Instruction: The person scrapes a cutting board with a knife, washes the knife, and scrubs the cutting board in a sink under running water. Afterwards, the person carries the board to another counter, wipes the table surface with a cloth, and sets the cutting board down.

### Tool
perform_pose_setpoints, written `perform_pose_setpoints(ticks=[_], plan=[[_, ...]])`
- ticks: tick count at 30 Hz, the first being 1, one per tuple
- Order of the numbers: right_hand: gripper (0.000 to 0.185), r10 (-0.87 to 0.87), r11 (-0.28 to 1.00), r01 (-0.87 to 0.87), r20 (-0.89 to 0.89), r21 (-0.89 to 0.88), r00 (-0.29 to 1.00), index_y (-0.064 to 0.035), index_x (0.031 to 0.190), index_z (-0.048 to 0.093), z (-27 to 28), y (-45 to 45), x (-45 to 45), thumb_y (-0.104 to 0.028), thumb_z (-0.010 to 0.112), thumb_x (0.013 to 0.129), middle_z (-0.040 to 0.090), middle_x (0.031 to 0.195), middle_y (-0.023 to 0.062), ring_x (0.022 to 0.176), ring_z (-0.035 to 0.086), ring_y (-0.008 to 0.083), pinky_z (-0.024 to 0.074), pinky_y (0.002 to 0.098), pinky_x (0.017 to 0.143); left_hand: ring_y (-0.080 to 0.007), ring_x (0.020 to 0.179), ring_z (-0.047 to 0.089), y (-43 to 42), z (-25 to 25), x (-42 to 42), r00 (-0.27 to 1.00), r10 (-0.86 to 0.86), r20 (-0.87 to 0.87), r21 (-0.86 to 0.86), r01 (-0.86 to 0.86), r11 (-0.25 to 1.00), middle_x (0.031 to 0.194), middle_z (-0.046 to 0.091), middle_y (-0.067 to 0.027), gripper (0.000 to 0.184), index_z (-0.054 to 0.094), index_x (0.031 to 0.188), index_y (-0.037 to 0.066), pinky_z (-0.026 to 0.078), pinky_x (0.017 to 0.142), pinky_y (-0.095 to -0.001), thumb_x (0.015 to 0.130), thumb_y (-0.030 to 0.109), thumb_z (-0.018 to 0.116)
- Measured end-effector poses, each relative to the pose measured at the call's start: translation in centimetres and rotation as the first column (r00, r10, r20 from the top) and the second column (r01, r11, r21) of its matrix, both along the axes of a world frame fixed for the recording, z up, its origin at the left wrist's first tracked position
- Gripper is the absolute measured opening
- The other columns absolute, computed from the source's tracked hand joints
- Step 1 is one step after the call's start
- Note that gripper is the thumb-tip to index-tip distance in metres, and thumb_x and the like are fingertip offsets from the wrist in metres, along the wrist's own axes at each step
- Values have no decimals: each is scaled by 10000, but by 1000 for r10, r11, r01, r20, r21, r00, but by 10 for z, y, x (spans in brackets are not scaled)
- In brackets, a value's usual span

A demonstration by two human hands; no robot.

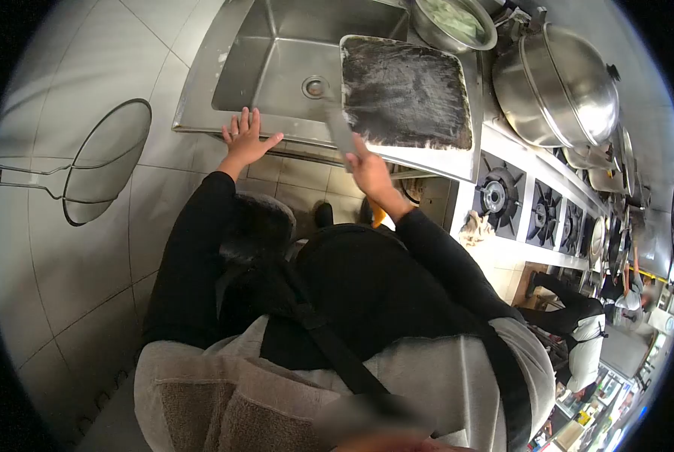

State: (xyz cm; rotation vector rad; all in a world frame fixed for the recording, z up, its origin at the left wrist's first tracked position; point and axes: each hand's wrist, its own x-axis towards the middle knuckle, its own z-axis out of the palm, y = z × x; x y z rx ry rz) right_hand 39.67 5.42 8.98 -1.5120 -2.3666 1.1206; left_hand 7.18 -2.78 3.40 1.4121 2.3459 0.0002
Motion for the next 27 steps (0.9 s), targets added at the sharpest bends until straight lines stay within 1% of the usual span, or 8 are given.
perform_pose_setpoints(ticks=[2, 5, 8, 12, 15, 19, 22, 27], plan=[[557, 52, 998, -49, -57, 46, 997, -49, 1482, 386, 3, 11, -16, -236, 568, 991, 648, 1178, 285, 1051, 661, 426, 537, 441, 909, -424, 1515, -32, 5, 2, 0, 1000, -3, 9, 8, 3, 1000, 1667, 17, -152, 1117, 79, 1601, 110, -72, 1165, -618, 826, 820, 459], [554, -17, 968, 53, -147, 244, 989, -89, 1478, 392, -26, 53, 28, -263, 565, 982, 696, 903, 271, 828, 700, 418, 555, 480, 743, -423, 1516, -30, -1, -1, -2, 1000, 5, 12, 11, -5, 1000, 1667, 18, -151, 1117, 75, 1601, 111, -74, 1167, -612, 827, 818, 459], [575, -166, 961, 199, -175, 191, 970, -81, 1487, 378, -40, 65, 63, -259, 577, 978, 684, 979, 299, 926, 696, 416, 558, 477, 778, -422, 1516, -31, -1, 3, 3, 1000, 20, 14, 9, -20, 1000, 1667, 19, -151, 1121, 73, 1602, 111, -78, 1167, -610, 824, 821, 460], [577, -60, 990, 71, -93, 120, 994, -27, 1453, 427, -28, 33, 0, -275, 605, 963, 661, 1091, 313, 1008, 668, 440, 544, 485, 851, -422, 1516, -29, 0, -1, 2, 1000, 16, 3, 12, -16, 1000, 1667, 21, -153, 1130, 74, 1601, 109, -78, 1166, -612, 819, 825, 465], [557, -88, 941, 138, -170, 309, 981, -15, 1431, 461, -35, 68, 4, -277, 609, 962, 668, 1068, 311, 1002, 672, 437, 545, 469, 852, -422, 1517, -27, 1, 3, 1, 1000, 7, -2, 7, -7, 1000, 1666, 21, -155, 1135, 75, 1601, 112, -75, 1166, -614, 814, 830, 465], [491, -300, 954, 297, -186, -42, 936, -51, 1386, 520, -25, 85, 15, -274, 615, 959, 696, 1012, 264, 923, 686, 444, 551, 491, 811, -415, 1518, -29, 1, 3, 2, 1000, 14, 2, -11, -14, 1000, 1667, 15, -154, 1141, 71, 1603, 120, -74, 1165, -614, 808, 841, 459], [502, 121, 984, -112, -57, 138, 991, -85, 1388, 525, -24, 55, -14, -311, 625, 951, 681, 1012, 276, 970, 648, 469, 533, 496, 843, -409, 1520, -33, 1, 2, 1, 1000, 5, 2, -12, -5, 1000, 1667, 4, -152, 1145, 60, 1604, 125, -75, 1166, -612, 806, 847, 452], [558, -262, 959, 281, -302, 21, 917, -16, 1426, 473, -39, 80, 48, -316, 599, 973, 630, 1244, 271, 1146, 635, 394, 496, 441, 976, -405, 1520, -36, 3, -1, -1, 1000, -8, -13, -50, 8, 999, 1666, -1, -153, 1139, 43, 1604, 130, -73, 1166, -611, 813, 847, 442]])
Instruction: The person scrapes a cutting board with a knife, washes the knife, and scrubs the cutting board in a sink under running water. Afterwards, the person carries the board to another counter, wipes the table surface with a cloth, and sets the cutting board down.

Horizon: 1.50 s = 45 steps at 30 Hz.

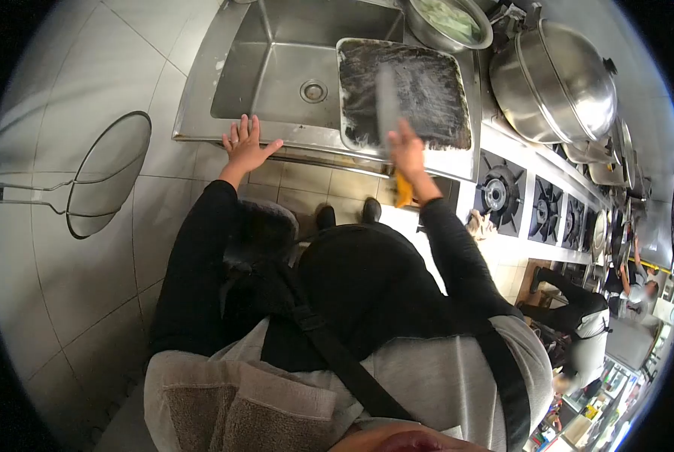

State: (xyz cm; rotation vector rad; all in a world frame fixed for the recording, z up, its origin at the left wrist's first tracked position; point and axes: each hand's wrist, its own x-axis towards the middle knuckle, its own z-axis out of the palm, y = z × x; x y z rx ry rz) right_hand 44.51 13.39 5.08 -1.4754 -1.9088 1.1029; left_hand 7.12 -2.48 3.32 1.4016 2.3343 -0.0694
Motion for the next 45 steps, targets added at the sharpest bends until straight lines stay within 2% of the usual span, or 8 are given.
perform_pose_setpoints(ticks=[2, 5, 8, 24, 39, 40, 41, 45], plan=[[584, -66, 968, 52, 49, 246, 997, -29, 1444, 456, -12, 4, 64, -341, 603, 973, 660, 1200, 259, 1123, 661, 359, 521, 431, 952, -407, 1519, -37, 0, -2, 0, 1000, 2, -7, 15, -2, 1000, 1665, 3, -155, 1135, 44, 1604, 133, -73, 1166, -612, 815, 848, 436], [607, 5, 1000, 5, 299, -31, 954, -54, 1481, 415, 17, -50, 74, -336, 611, 981, 660, 1247, 216, 1078, 687, 294, 543, 381, 903, -410, 1519, -39, -1, -3, -1, 1000, 3, -2, 32, -3, 999, 1664, 10, -159, 1130, 49, 1604, 135, -73, 1166, -614, 816, 851, 428], [625, 196, 979, -168, 282, -119, 939, -182, 1516, 373, 22, -89, 12, -346, 622, 967, 630, 1210, 281, 1103, 624, 455, 520, 462, 924, -408, 1518, -42, 0, 0, 0, 1000, 1, 1, 11, -1, 1000, 1664, 4, -153, 1125, 45, 1605, 147, -62, 1164, -622, 815, 855, 422], [582, 210, 975, -221, 240, 18, 948, -201, 1457, 472, 27, -94, 41, -361, 669, 934, 678, 1092, 267, 996, 671, 446, 538, 498, 856, -418, 1514, -47, 1, -4, -1, 1000, -13, -14, -15, 13, 1000, 1665, -20, -141, 1131, 36, 1605, 149, -42, 1153, -649, 811, 866, 403], [634, 143, 989, -128, 234, -79, 962, -219, 1532, 367, 35, -32, 19, -378, 625, 975, 707, 1085, 245, 650, 681, 240, 564, 408, 672, -422, 1507, 81, 4, 5, 16, 997, 75, -23, 187, -70, 980, 1642, 119, -186, 1073, 145, 1575, 53, 26, 1155, -662, 848, 754, 508], [614, 59, 966, -17, 154, -257, 986, -176, 1524, 373, 75, -22, 22, -376, 594, 987, 665, 1215, 237, 993, 711, 326, 556, 438, 895, -423, 1502, 119, 5, 1, 25, 994, 111, -23, 287, -100, 953, 1635, 156, -188, 1037, 186, 1566, 39, 53, 1153, -669, 862, 713, 539], [617, 125, 960, -145, 97, 240, 987, -160, 1517, 388, 12, 11, 56, -370, 610, 981, 636, 1281, 224, 910, 729, 306, 572, 419, 861, -418, 1484, 178, 10, -4, 42, 992, 32, -125, 424, 24, 905, 1610, 221, -190, 964, 259, 1533, 23, 98, 1149, -664, 871, 647, 576], [652, 35, 998, -21, 214, -64, 976, -170, 1507, 420, 22, 64, 88, -365, 678, 941, 667, 1234, 198, 781, 680, 228, 549, 363, 729, -333, 1473, 256, 48, 49, 150, 799, -600, 34, 550, 486, 679, 1581, 315, -142, 759, 350, 1501, 49, 145, 1175, -608, 933, 499, 578]])
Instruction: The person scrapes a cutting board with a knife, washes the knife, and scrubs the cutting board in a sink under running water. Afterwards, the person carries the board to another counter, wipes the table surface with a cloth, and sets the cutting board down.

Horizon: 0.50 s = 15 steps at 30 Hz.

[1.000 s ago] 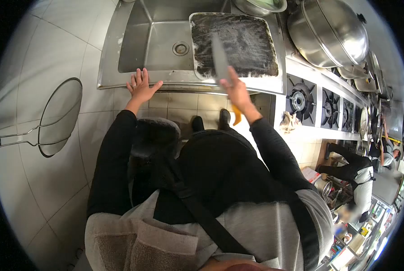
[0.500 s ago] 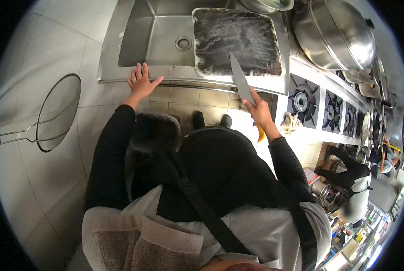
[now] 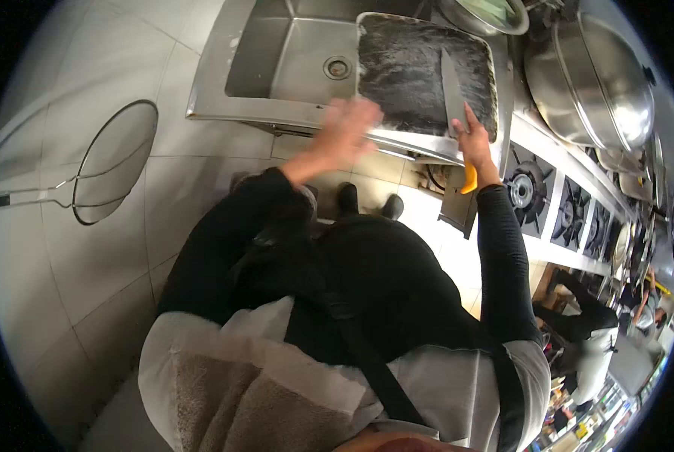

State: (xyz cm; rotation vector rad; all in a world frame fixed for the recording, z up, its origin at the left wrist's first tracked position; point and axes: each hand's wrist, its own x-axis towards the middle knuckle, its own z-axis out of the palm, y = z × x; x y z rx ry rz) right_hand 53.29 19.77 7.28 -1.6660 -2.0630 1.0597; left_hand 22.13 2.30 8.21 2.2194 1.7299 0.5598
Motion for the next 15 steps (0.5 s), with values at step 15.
perform_pose_setpoints(ticks=[15], plan=[[658, -2, 997, 4, 32, -77, 999, -188, 1498, 434, -4, 14, 5, -404, 678, 926, 642, 1272, 217, 1098, 668, 334, 523, 394, 896, -348, 1431, 357, 25, -39, -95, 902, 295, -316, -248, -379, 892, 1529, 397, -202, 778, 417, 1476, 63, 229, 1165, -580, 960, 645, 434]])
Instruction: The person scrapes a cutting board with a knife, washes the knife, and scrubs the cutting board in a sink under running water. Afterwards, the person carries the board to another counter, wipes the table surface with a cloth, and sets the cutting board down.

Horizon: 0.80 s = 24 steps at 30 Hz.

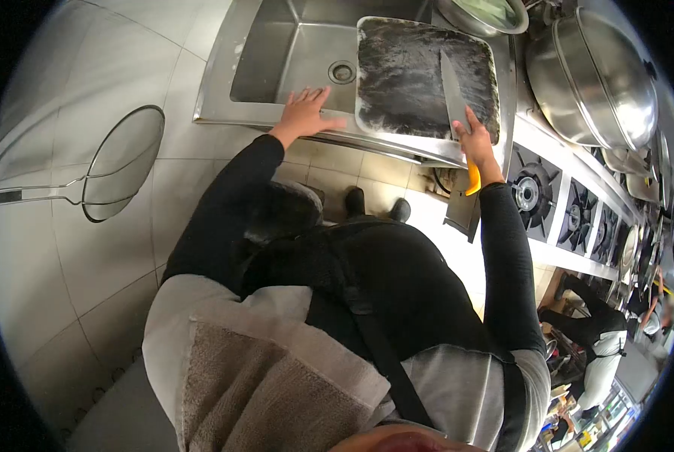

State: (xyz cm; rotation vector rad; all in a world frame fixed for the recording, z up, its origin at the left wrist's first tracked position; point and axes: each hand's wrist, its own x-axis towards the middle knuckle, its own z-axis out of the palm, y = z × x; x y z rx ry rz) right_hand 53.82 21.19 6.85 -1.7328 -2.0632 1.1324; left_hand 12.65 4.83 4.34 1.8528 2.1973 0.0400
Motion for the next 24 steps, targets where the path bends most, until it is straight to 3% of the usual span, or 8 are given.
perform_pose_setpoints(ticks=[3, 6, 8, 12, 15, 18, 21, 24], plan=[[655, -50, 990, 55, 44, -133, 998, -186, 1494, 439, 16, -8, -9, -424, 669, 928, 620, 1310, 215, 1149, 647, 342, 510, 399, 940, -371, 1383, 418, 31, -28, -38, 926, 378, -12, -50, -378, 924, 1476, 458, -226, 823, 454, 1449, 50, 268, 1148, -575, 933, 691, 449], [662, 36, 998, -38, 58, 43, 998, -158, 1489, 440, -13, 4, 5, -423, 674, 929, 602, 1333, 224, 1032, 683, 322, 543, 384, 869, -361, 1388, 414, 21, -25, -25, 998, 62, 6, 208, -61, 976, 1478, 454, -229, 879, 445, 1458, 53, 292, 1143, -552, 899, 730, 472], [669, 86, 980, -100, 83, 170, 993, -116, 1477, 451, -30, 11, 14, -405, 692, 924, 594, 1347, 223, 891, 708, 279, 574, 355, 770, -360, 1407, 388, 14, -8, 18, 987, -157, 46, -39, 159, 987, 1512, 429, -193, 973, 368, 1520, 104, 236, 1179, -527, 839, 783, 514], [629, -84, 963, 11, -263, -268, 961, 48, 1385, 509, 32, 1, 12, -267, 747, 895, 701, 1007, 134, 654, 591, 116, 479, 274, 551, -353, 1436, 337, 29, 15, -5, 997, 82, -12, -185, -83, 979, 1545, 382, -172, 905, 302, 1553, 137, 217, 1181, -548, 887, 705, 530], [539, -216, 855, -125, -564, -503, 797, 31, 1305, 479, 21, 15, 41, -43, 726, 831, 614, 756, 46, 593, 569, 128, 469, 265, 547, -356, 1447, 315, 34, -20, -49, 896, 262, -359, -53, -300, 953, 1563, 347, -161, 862, 272, 1562, 136, 241, 1171, -553, 913, 619, 569], [648, -259, 806, -242, -690, -540, 676, -79, 1443, 358, 74, 24, 31, -16, 671, 880, 580, 850, 58, 586, 593, 146, 534, 298, 547, -371, 1448, 311, 61, 22, -42, 934, 350, -73, 52, -347, 936, 1578, 311, -163, 848, 252, 1566, 141, 265, 1169, -533, 916, 545, 615], [522, -27, 870, -172, -392, -463, 920, -124, 1453, 388, 114, 37, 7, -206, 618, 991, 550, 782, 28, 532, 538, 114, 514, 291, 526, -405, 1441, 309, 118, 39, -47, 883, 355, 307, 217, -428, 877, 1548, 333, -238, 888, 262, 1551, 55, 303, 1162, -470, 907, 531, 646], [532, 153, 924, -227, -246, -309, 957, -114, 1468, 408, 122, 64, -12, -242, 614, 995, 544, 727, 18, 527, 514, 97, 482, 280, 519, -355, 1376, 421, 187, 60, -61, 657, 297, 693, 175, -554, 814, 1493, 407, -252, 907, 307, 1508, -26, 369, 1110, -425, 900, 547, 658]])
